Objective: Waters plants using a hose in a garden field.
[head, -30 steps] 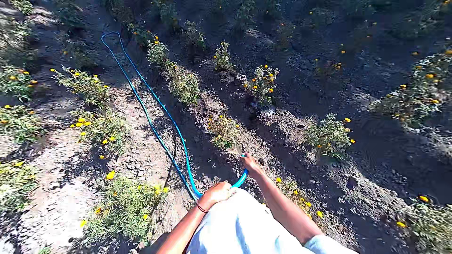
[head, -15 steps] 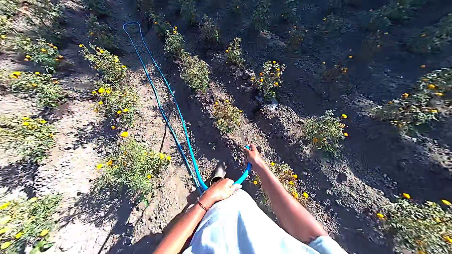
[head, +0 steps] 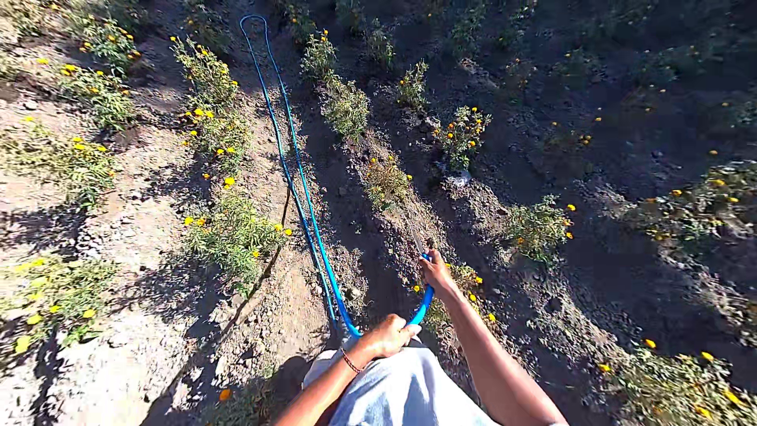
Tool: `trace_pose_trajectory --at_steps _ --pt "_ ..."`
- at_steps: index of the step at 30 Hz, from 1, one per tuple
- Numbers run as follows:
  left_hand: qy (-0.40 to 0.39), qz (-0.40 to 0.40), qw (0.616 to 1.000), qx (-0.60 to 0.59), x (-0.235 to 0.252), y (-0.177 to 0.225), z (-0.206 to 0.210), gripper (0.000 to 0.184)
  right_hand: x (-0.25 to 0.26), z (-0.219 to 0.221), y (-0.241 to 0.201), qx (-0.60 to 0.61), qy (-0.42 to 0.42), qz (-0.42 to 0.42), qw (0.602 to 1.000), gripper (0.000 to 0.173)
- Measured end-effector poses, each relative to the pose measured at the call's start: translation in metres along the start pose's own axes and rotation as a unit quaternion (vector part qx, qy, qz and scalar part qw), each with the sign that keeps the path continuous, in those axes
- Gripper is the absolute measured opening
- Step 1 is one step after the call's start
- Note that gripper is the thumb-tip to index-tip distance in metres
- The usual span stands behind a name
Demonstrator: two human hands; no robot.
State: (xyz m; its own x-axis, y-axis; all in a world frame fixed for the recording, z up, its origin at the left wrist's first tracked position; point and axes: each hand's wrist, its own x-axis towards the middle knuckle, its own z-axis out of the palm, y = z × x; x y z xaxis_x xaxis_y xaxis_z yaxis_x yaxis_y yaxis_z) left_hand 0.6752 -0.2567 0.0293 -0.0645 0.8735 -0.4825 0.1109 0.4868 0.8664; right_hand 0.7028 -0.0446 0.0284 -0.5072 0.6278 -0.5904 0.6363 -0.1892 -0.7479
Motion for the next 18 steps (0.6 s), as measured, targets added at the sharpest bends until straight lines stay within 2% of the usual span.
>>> trace_pose_trajectory --at_steps 7,14,18 --pt "-0.008 -0.048 0.994 -0.102 0.002 0.016 0.082 0.047 -0.029 -0.044 0.034 -0.078 -0.021 -0.039 0.996 0.037" --pt "-0.004 -0.013 0.998 -0.063 0.011 0.024 0.189 0.05 -0.074 -0.114 0.102 -0.102 -0.043 -0.039 0.993 0.038" --pt "0.012 0.001 0.998 -0.058 0.018 0.032 0.237 0.05 -0.088 -0.147 0.129 -0.122 -0.041 -0.082 0.988 0.038"
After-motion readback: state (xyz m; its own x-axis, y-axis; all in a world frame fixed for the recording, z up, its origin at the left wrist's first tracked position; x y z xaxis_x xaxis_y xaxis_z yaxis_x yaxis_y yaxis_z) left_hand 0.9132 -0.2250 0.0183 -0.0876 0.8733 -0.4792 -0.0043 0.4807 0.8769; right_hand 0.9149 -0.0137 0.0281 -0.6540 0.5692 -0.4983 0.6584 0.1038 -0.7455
